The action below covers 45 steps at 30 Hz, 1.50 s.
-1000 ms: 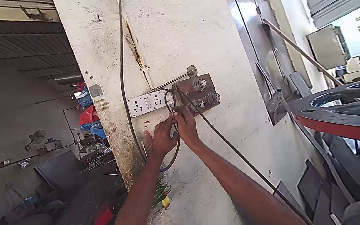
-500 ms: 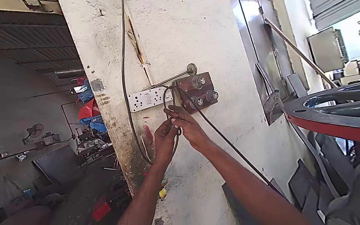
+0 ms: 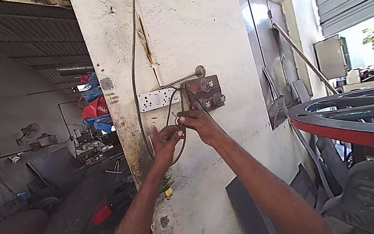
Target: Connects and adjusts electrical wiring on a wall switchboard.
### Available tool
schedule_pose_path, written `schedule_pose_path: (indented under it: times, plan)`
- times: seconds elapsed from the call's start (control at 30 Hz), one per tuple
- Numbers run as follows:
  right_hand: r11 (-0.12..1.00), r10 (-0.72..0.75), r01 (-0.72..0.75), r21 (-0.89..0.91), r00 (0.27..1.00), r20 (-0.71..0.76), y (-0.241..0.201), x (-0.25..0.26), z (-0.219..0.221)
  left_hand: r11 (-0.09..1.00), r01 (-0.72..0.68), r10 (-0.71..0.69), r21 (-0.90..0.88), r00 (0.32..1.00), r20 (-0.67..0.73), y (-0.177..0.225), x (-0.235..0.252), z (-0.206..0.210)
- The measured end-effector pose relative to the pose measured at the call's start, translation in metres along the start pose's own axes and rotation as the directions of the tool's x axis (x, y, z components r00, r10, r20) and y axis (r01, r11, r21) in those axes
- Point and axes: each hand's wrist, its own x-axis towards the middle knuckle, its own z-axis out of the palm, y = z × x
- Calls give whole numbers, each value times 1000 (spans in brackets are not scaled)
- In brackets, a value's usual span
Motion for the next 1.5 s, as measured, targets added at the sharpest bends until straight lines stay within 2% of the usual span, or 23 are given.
schedule_pose_path:
  times: [0.1, 0.2, 0.27, 0.33, 0.4, 0.43, 0.53, 0.6, 0.67, 0.73, 0.83, 0.9, 1.0, 1.17, 1.23, 1.33, 1.5]
  plan:
    - [997, 36, -32, 64, 997, -62, 3, 1, 9, 994, -83, 83, -72, 997, 0, 2, -4, -4]
    - [999, 43, -43, -3, 995, -86, 12, 0, 21, 984, -160, 157, -72, 986, -52, 2, -6, -7]
    - [995, 86, -87, -42, 996, -38, 22, -2, 27, 977, -209, 205, -36, 975, -91, 2, -9, -12]
    - [974, 224, -221, -53, 973, 48, 39, -4, 29, 974, -228, 227, -4, 969, -97, 0, -15, -20]
    - [940, 341, -337, -56, 934, 106, 55, -4, 26, 977, -213, 213, 20, 972, -101, -4, -23, -27]
    - [937, 348, -344, -57, 930, 114, 60, -3, 25, 980, -197, 200, 35, 974, -105, -6, -26, -30]
    - [970, 239, -239, -34, 971, 3, 64, -5, 26, 985, -152, 161, 76, 978, -133, -8, -26, -32]
    - [993, 46, -60, -97, 989, -139, 63, -9, 31, 985, -133, 148, 107, 978, -146, -8, -21, -29]
    - [967, -175, 126, -221, 960, -218, 63, -16, 34, 985, -120, 139, 127, 979, -152, -10, -17, -26]
    - [921, -288, 215, -325, 937, -197, 63, -27, 35, 985, -120, 139, 121, 976, -166, -15, -16, -22]
    - [860, -271, 161, -484, 948, -168, 68, -33, 32, 980, -159, 180, 122, 966, -187, -32, -19, -15]
    - [902, -254, 152, -403, 943, -213, 73, -34, 30, 977, -183, 203, 112, 957, -207, -39, -22, -8]
    - [937, -296, 232, -260, 924, -242, 77, -39, 26, 988, -142, 151, 58, 971, -184, -38, -24, 3]
    - [897, -383, 317, -307, 905, -185, 76, -44, 11, 983, -152, 159, 103, 985, -62, -41, -32, 3]
    - [876, -407, 342, -340, 903, -140, 75, -42, 4, 983, -141, 150, 121, 986, -70, -35, -30, 2]
    - [814, -428, 380, -440, 904, -11, 73, -40, -1, 999, -28, 34, 46, 989, -145, -18, -21, 1]
    - [819, -328, 371, -438, 929, 173, 60, -35, 0, 999, -26, 23, -31, 993, -119, -9, -11, -11]
